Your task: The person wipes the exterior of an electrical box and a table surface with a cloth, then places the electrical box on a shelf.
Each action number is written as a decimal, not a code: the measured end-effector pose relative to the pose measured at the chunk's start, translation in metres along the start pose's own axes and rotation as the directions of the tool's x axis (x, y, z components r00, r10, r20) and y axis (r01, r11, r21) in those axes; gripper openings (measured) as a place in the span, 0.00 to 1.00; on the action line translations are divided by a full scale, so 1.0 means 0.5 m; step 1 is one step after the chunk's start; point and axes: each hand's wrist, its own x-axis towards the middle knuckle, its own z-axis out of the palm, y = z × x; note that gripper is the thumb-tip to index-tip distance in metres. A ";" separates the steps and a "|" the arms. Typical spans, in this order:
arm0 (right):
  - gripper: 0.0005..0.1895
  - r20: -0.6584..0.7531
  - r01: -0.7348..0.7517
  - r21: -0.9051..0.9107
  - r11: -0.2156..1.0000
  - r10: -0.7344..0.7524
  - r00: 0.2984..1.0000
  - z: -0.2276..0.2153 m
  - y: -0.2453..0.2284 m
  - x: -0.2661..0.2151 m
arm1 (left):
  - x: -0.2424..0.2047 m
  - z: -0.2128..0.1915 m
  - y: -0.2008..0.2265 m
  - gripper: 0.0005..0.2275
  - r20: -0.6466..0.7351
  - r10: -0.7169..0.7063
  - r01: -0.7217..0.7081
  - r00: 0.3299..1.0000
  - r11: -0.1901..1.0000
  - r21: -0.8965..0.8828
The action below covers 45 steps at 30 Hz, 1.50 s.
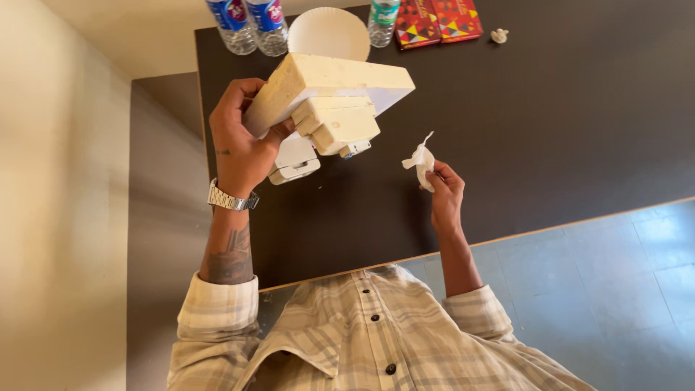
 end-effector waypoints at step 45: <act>0.11 0.262 0.146 -0.149 0.978 -0.104 0.959 -0.017 -0.054 0.210 | -0.213 0.236 -0.292 0.21 0.137 -0.315 0.314 0.939 0.622 -0.717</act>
